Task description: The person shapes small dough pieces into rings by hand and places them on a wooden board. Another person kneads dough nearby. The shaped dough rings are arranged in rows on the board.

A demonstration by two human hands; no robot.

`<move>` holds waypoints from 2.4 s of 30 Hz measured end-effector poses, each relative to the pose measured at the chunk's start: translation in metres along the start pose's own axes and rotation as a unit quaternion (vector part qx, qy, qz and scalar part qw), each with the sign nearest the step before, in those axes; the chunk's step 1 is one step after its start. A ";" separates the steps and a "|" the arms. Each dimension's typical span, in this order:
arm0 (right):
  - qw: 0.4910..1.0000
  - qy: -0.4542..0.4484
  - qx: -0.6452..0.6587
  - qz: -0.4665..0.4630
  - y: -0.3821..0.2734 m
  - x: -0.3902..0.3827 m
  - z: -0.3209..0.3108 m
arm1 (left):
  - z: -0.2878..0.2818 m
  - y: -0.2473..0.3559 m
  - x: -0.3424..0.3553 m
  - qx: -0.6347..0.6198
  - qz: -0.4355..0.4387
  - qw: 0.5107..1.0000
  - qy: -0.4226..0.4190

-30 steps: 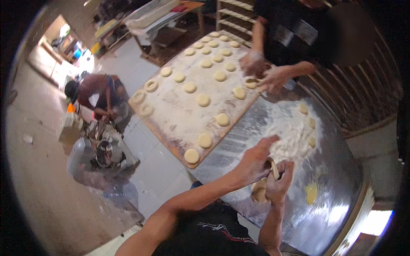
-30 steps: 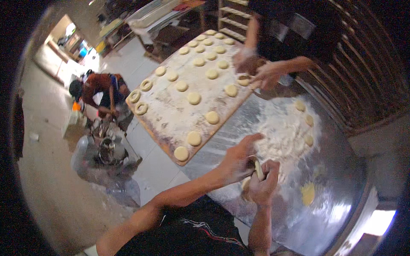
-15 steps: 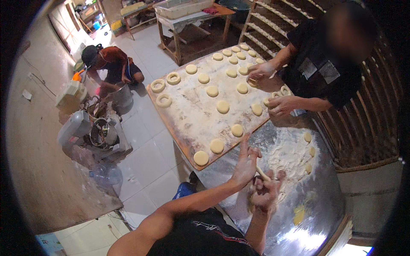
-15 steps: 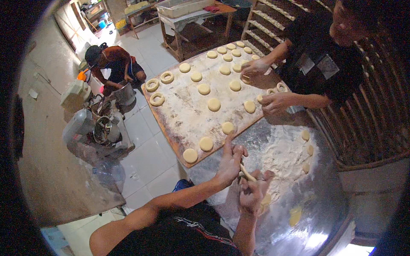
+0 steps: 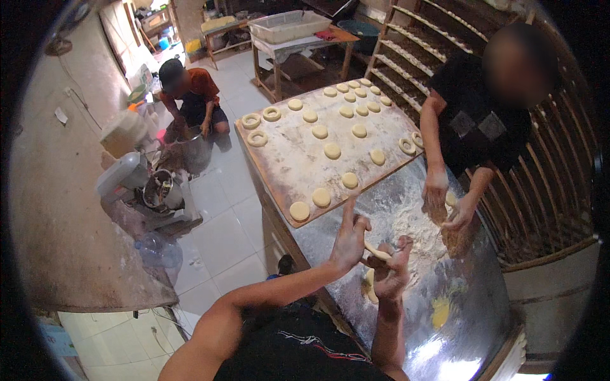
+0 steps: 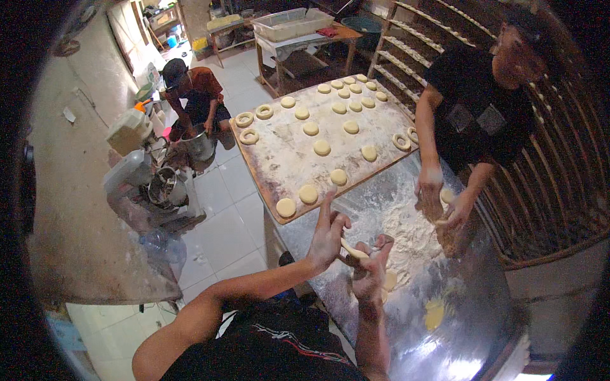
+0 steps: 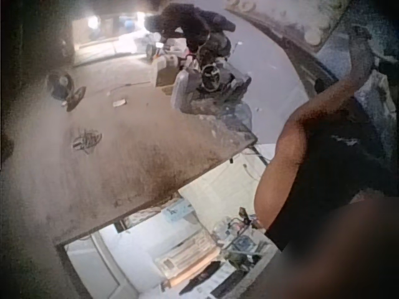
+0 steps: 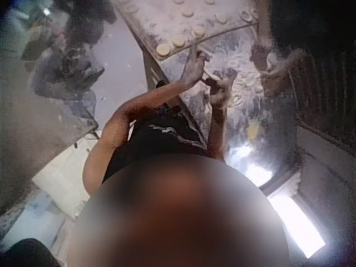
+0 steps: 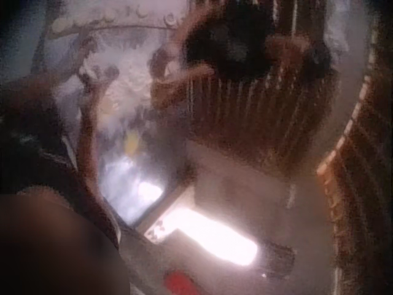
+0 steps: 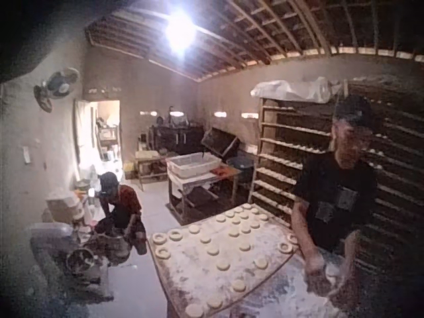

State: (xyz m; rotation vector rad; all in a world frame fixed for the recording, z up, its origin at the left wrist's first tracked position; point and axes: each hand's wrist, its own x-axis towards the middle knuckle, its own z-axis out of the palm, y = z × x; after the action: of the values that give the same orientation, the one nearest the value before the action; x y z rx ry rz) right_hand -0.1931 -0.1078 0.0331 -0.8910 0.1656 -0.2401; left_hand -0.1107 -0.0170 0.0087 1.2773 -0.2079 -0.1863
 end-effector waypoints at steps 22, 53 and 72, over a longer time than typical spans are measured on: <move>0.985 -0.043 -0.134 0.096 0.101 0.156 0.084 | -0.124 0.026 0.125 0.282 0.305 0.910 0.005; 0.816 0.055 -0.575 0.024 0.093 0.246 0.070 | -0.239 0.019 0.266 0.518 0.088 0.850 -0.044; 0.867 -0.052 -0.495 0.019 0.023 0.060 -0.040 | -0.102 0.036 0.075 0.573 -0.081 0.783 -0.226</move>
State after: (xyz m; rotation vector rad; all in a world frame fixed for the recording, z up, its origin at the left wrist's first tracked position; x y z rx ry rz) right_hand -0.1422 -0.1400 -0.0124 -1.9221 0.2077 -0.0502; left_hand -0.0108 0.0688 0.0192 2.4713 -0.6983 -0.5757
